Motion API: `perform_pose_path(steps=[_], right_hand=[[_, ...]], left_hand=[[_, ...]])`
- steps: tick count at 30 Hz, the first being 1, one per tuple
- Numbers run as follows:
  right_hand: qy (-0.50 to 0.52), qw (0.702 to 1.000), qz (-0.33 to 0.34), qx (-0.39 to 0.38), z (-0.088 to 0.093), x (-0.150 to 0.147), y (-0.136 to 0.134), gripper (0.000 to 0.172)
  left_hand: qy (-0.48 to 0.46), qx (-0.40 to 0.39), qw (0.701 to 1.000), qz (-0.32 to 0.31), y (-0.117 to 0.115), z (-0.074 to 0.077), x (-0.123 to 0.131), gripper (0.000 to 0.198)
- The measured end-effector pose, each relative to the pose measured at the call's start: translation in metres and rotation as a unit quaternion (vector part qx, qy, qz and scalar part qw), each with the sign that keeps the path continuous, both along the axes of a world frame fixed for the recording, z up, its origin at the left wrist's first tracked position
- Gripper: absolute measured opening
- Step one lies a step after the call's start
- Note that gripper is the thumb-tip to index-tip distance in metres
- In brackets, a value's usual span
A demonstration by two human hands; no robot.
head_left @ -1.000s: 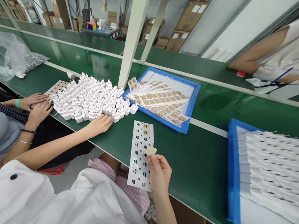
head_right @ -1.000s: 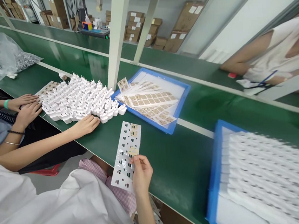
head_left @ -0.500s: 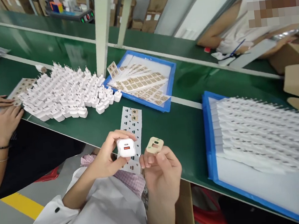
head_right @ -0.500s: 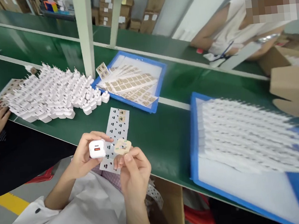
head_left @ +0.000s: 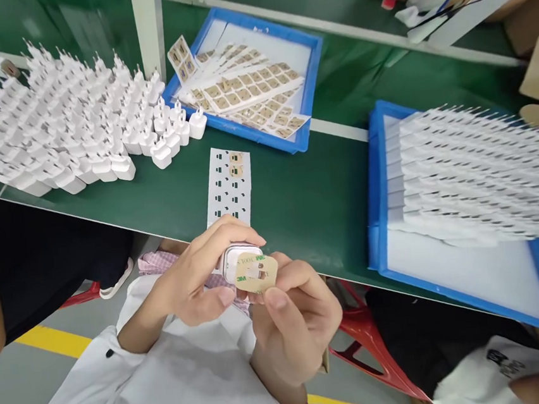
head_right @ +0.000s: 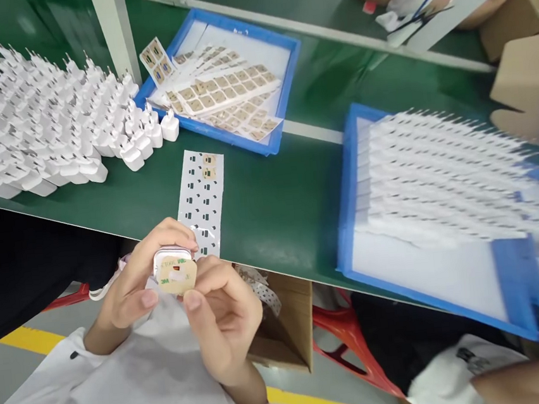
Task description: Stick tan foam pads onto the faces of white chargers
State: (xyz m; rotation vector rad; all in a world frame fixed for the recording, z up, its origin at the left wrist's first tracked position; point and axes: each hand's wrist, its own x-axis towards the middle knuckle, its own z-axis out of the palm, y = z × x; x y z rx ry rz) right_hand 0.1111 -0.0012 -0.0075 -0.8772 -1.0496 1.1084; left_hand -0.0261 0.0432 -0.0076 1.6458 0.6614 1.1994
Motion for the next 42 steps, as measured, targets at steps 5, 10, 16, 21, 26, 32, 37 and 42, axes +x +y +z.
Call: perform_pose_path(steps=[5, 10, 16, 21, 26, 32, 37, 42], right_hand=[[-0.012, 0.999, 0.014, 0.027, -0.0023, 0.0007, 0.0016, 0.016], [-0.020, 0.999, 0.010, 0.036, -0.0019, 0.0004, 0.0028, 0.015], [-0.037, 0.998, -0.001, 0.041, -0.0004, -0.0007, 0.0025, 0.016], [-0.061, 0.997, -0.015, 0.044, 0.0006, -0.0017, 0.0025, 0.017], [-0.051, 0.998, -0.008, 0.039, 0.0007, -0.0014, 0.0018, 0.017], [-0.067, 0.997, -0.014, 0.035, 0.0008, -0.0021, 0.0012, 0.018], [-0.060, 0.998, -0.010, 0.026, -0.0007, -0.0012, 0.0017, 0.018], [-0.060, 0.998, -0.008, 0.011, -0.0011, -0.0013, 0.0023, 0.019]], left_hand=[[-0.039, -0.015, 0.999, 0.006, 0.0003, -0.0013, 0.0010, 0.049], [-0.032, -0.016, 0.999, -0.005, 0.0012, -0.0047, 0.0007, 0.047], [-0.030, -0.016, 0.999, -0.007, 0.0011, -0.0079, -0.0012, 0.043], [-0.030, -0.009, 0.999, -0.009, 0.0005, -0.0059, -0.0016, 0.043], [-0.028, -0.012, 0.999, -0.009, -0.0003, -0.0050, -0.0015, 0.044], [-0.027, -0.012, 1.000, -0.003, -0.0005, -0.0056, -0.0011, 0.045], [-0.022, -0.004, 1.000, 0.001, 0.0005, -0.0075, -0.0016, 0.044], [-0.005, 0.000, 1.000, 0.016, 0.0013, -0.0088, -0.0005, 0.046]])
